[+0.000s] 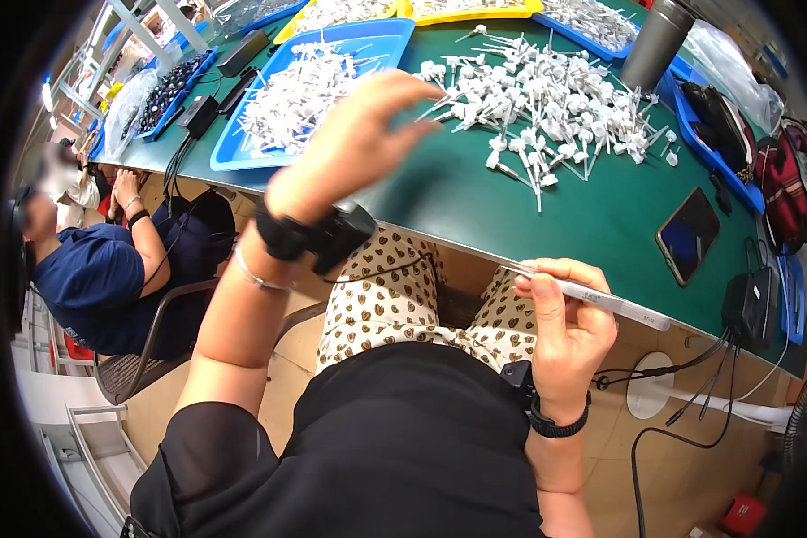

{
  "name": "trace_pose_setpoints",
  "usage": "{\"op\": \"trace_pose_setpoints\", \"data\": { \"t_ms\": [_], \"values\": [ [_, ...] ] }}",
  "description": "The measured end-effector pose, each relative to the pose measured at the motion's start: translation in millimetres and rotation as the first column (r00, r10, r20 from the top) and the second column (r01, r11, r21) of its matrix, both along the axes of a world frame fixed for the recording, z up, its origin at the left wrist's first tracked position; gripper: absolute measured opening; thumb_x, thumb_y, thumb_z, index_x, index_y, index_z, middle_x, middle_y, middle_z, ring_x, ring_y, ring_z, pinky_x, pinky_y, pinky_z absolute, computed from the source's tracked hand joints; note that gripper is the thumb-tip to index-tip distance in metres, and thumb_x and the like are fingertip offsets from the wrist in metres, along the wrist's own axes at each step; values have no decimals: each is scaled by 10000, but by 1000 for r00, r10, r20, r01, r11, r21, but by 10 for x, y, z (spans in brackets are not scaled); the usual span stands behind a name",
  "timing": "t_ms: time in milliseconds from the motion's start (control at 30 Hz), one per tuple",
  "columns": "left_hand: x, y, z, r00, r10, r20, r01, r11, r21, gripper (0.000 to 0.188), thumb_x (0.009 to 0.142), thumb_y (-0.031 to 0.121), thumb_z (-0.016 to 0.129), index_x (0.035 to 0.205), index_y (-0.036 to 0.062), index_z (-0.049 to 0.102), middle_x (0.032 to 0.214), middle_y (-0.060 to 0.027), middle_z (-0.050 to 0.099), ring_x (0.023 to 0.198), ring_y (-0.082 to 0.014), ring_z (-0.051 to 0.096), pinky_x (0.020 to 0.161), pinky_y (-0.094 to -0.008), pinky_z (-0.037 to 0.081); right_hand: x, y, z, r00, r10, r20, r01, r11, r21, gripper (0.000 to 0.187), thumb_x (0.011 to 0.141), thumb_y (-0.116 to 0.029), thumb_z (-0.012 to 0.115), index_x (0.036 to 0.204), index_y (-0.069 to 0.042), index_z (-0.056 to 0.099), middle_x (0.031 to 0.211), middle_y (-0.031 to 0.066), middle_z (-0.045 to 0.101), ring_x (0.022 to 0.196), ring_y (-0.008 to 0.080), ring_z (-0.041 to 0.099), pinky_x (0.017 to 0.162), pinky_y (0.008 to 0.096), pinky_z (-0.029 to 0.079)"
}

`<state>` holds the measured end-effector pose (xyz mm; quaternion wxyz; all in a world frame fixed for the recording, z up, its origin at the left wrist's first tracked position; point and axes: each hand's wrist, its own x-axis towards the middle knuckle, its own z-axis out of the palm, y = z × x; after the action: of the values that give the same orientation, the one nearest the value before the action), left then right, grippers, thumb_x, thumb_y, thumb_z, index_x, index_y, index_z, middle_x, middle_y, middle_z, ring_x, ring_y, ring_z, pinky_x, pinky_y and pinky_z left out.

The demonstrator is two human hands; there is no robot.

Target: The person sits at a green workbench and uses tweezers to pick up small white plastic components from a blue tray. They manipulate the components with their hands and the tool, then place them onto the table surface. The process is repetitive, involving picking, handling, and placing the items one by one.

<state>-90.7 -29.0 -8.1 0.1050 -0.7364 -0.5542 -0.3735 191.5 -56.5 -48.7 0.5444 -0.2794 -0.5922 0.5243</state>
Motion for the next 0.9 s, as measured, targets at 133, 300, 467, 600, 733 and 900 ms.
{"op": "trace_pose_setpoints", "data": {
  "t_ms": [133, 300, 467, 600, 733, 900],
  "values": [
    [528, 105, -127, 990, -69, -120, 46, 982, -182, 261, 839, 113, 727, 1093, 65, 697, 987, -116, 618, 957, -320, 621, 832, -420, 518, 12, -17, 19, 1000, 0, 13, -1, 1000, 5, 126, 979, -49, 650, 1066, 39, 622, 994, 107, 693, 856, 132, 682, 805, 282, 592],
    [467, 273, -287, 993, -95, -68, 77, 969, -234, 201, 844, 96, 709, 1035, 51, 663, 965, -128, 623, 984, -357, 607, 858, -435, 500, 7, -48, 53, 999, 18, -33, -18, 1000, 12, 131, 971, -39, 660, 1069, 40, 623, 986, 106, 691, 863, 132, 679, 804, 273, 587],
    [334, 144, -273, 992, -95, 81, 106, 984, -146, 179, 873, 114, 726, 1012, 42, 637, 890, -127, 663, 860, -325, 642, 774, -401, 518, -14, -16, -3, 999, 32, -35, -32, 999, 5, 135, 963, -34, 672, 1067, 36, 622, 967, 100, 688, 855, 138, 679, 791, 273, 574],
    [400, -145, -87, 849, -14, 529, 194, 938, -287, 187, 955, 153, 700, 1096, 38, 657, 809, -41, 662, 695, -102, 608, 648, -271, 510, -29, -54, 4, 998, 44, -37, -44, 999, -20, 140, 966, -42, 672, 1071, 31, 617, 971, 101, 692, 846, 138, 681, 796, 272, 573],
    [559, -529, -24, 456, 44, 889, 463, 841, -279, 299, 971, 112, 675, 1250, 10, 646, 943, -7, 684, 790, -62, 620, 721, -230, 523, -55, -105, 9, 995, 77, -55, -81, 995, -56, 130, 977, -51, 657, 1068, 30, 613, 977, 109, 696, 845, 139, 684, 794, 273, 574],
    [809, -1052, -200, 157, 147, 977, 604, 768, -213, 341, 920, 54, 728, 1250, 19, 648, 1024, -28, 664, 880, -82, 635, 746, -233, 520, -103, -158, -16, 983, 171, -67, -175, 983, -63, 143, 999, -87, 627, 1069, 36, 604, 992, 129, 692, 853, 158, 689, 801, 294, 579]
  ]
}}
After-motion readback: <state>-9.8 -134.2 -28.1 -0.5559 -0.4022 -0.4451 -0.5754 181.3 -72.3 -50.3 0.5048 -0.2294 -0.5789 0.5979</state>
